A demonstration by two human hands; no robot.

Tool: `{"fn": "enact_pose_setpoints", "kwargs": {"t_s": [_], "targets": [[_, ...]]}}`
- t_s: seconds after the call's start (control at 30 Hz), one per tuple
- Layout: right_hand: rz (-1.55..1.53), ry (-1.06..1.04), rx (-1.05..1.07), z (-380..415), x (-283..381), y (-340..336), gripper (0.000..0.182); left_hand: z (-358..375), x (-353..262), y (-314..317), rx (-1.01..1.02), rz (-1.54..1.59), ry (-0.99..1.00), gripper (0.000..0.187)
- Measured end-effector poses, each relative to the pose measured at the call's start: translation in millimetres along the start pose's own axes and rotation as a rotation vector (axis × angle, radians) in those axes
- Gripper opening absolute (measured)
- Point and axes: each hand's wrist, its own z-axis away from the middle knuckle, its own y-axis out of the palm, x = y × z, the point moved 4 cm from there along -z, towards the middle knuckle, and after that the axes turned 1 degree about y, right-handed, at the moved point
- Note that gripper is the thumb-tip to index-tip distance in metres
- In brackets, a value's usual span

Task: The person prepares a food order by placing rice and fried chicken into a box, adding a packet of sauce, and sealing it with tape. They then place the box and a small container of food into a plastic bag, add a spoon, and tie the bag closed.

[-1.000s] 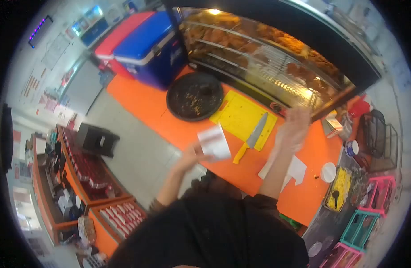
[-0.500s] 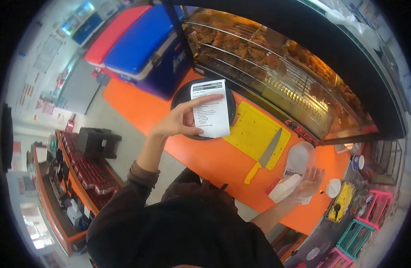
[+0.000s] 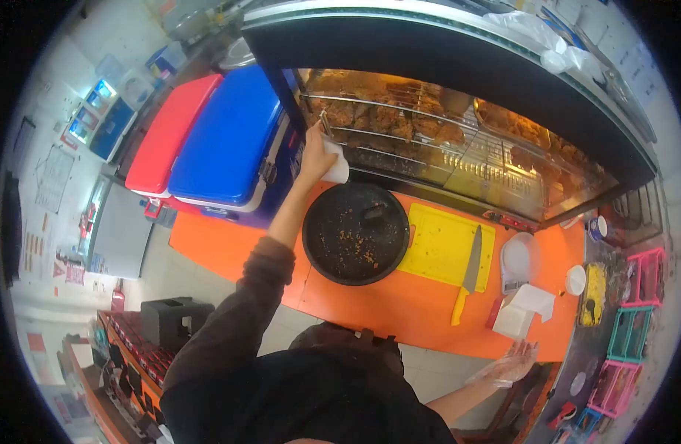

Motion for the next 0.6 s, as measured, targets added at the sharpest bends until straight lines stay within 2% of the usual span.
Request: {"fn": "enact_pose_setpoints", "kwargs": {"t_s": [0.1,0.17,0.27,0.3,0.33,0.37,0.4,0.43,0.47,0.5,0.53,0.57,0.6], "targets": [[-0.048,0.032,0.014,29.3,-5.7,1.6,0.049,-11.6,9.1,10.7,-0.054,0.064,0.004,0.089],[0.075,0.005,-0.062,53.8,-9.2,10.2,0.046,-9.5,1.2,13.8,-0.033,0.06,0.003,0.091],[0.079,0.124,0.067,74.1,-51.8,39.3,0.038,3.8,-17.2,30.3,0.059,0.104,0.09,0.095],[0.177,0.108,0.131,94.5,-64.4,72.8,0.036,5.3,-26.4,36.5,0.166,0.186,0.069,0.098],[0.162,0.068,0.305,108.5,-85.3,98.1,0.034,9.5,-35.3,44.2,0.228,0.251,0.119,0.098],[0.247,0.065,0.364,140.6,-85.8,143.6,0.031,12.5,-43.6,50.1,0.283,0.315,0.17,0.099],[0.345,0.292,0.505,151.0,-102.0,177.9,0.029,14.6,-51.7,53.1,0.37,0.43,0.229,0.097],[0.355,0.194,0.643,185.0,-97.3,220.0,0.027,17.5,-59.9,52.1,0.458,0.539,0.291,0.095],[0.339,0.165,0.744,202.8,-112.2,249.9,0.028,22.8,-74.4,40.5,0.577,0.6,0.17,0.091],[0.399,0.142,0.833,217.5,-120.1,285.2,0.028,28.1,-72.3,38.2,0.54,0.649,0.155,0.089],[0.458,0.115,0.921,228.8,-125.7,319.3,0.029,33.7,-78.1,16.0,0.416,0.563,0.193,0.087],[0.757,-0.25,0.914,234.0,-124.1,347.7,0.031,40.3,-87.5,-15.7,0.281,0.515,0.222,0.09],[0.783,-0.322,0.908,253.9,-91.9,380.1,0.034,51.8,-80.8,-33.7,0.245,0.683,0.157,0.098]]}}
